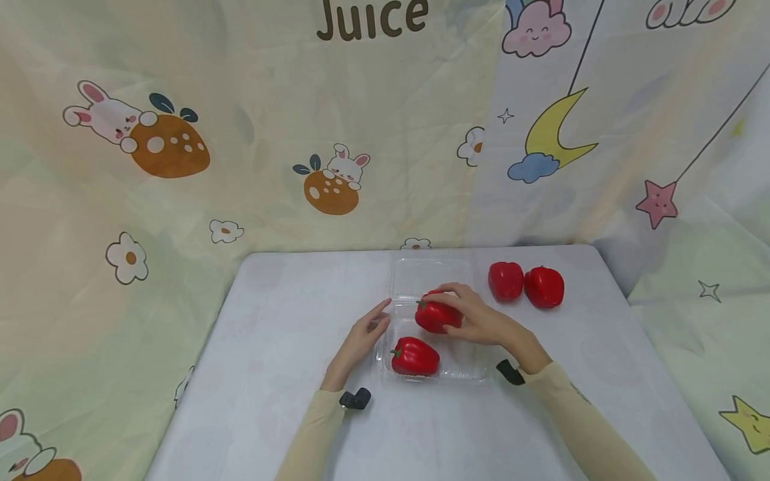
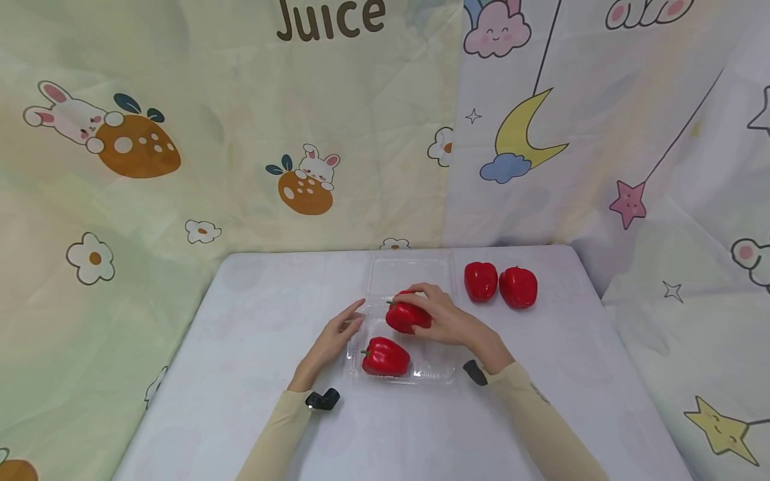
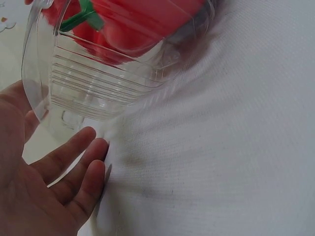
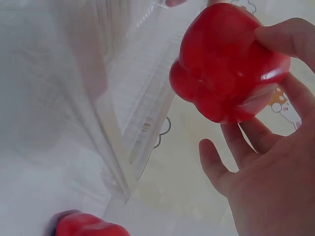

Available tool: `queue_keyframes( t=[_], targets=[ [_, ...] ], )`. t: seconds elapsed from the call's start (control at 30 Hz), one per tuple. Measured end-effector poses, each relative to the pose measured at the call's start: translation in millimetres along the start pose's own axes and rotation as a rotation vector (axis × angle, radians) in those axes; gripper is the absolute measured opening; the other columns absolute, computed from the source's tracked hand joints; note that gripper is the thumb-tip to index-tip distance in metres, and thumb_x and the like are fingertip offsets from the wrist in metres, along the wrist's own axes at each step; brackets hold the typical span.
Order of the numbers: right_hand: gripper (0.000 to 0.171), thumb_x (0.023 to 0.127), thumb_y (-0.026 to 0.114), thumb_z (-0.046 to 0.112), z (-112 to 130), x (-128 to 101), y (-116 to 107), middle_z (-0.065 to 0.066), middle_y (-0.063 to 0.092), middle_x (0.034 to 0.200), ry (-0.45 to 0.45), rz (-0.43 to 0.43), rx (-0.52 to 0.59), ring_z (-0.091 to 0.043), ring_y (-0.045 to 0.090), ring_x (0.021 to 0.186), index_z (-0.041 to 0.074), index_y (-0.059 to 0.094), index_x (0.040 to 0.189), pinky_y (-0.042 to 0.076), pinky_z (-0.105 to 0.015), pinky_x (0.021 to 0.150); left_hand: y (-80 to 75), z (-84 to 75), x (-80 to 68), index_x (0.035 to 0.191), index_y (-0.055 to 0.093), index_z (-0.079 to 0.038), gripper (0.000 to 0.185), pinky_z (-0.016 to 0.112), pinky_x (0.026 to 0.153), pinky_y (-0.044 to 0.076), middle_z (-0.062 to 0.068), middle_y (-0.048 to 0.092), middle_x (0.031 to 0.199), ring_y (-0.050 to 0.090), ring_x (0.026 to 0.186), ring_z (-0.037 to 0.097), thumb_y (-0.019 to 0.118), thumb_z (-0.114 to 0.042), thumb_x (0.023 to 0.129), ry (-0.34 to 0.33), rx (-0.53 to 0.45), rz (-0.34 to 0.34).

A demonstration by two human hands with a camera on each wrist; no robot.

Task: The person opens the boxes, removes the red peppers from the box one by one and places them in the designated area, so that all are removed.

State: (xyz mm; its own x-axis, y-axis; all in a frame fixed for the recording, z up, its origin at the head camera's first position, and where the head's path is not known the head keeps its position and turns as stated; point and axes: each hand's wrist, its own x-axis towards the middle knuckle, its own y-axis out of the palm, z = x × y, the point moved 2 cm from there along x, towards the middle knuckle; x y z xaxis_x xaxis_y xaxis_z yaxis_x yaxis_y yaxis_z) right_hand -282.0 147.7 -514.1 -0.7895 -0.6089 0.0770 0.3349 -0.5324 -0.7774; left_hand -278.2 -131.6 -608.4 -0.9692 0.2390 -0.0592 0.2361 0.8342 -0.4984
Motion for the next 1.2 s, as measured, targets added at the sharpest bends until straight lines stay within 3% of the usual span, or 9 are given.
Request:
queue_keyframes(
  t=[0.53, 0.9, 1.2],
  targets=[
    [0.084, 0.07, 0.09, 0.02, -5, -13, -5, -0.009, 0.047, 0.143, 0.021, -0.032, 0.024, -0.031, 0.045, 0.132, 0.027, 0.051, 0.144, 0.061, -0.044, 0.086, -0.4, -0.5, -1.0, 0.152, 0.04, -0.041, 0.05, 0.054, 0.101, 0.053, 0.011, 0.063, 0.136, 0.064, 0.121, 0.031, 0.054, -0.036, 0.104, 0.011, -0.001, -0.003],
    [0.082, 0.071, 0.089, 0.02, -11, -24, -15, -0.006, 0.044, 0.145, 0.102, -0.048, 0.064, -0.031, 0.042, 0.134, 0.032, 0.051, 0.143, 0.06, -0.05, 0.086, -0.1, -1.9, -0.3, 0.152, 0.04, -0.041, 0.05, 0.054, 0.101, 0.053, 0.01, 0.063, 0.137, 0.064, 0.121, 0.031, 0.053, -0.036, 0.104, 0.009, 0.008, -0.006],
    [0.082, 0.07, 0.09, 0.022, -11, -30, -21, -0.006, 0.044, 0.144, 0.093, -0.071, 0.07, -0.03, 0.042, 0.134, 0.03, 0.052, 0.142, 0.061, -0.048, 0.085, -0.3, -3.5, -1.5, 0.153, 0.041, -0.039, 0.05, 0.055, 0.101, 0.052, 0.011, 0.063, 0.136, 0.064, 0.12, 0.031, 0.054, -0.035, 0.104, 0.011, 0.005, -0.012]
  ],
)
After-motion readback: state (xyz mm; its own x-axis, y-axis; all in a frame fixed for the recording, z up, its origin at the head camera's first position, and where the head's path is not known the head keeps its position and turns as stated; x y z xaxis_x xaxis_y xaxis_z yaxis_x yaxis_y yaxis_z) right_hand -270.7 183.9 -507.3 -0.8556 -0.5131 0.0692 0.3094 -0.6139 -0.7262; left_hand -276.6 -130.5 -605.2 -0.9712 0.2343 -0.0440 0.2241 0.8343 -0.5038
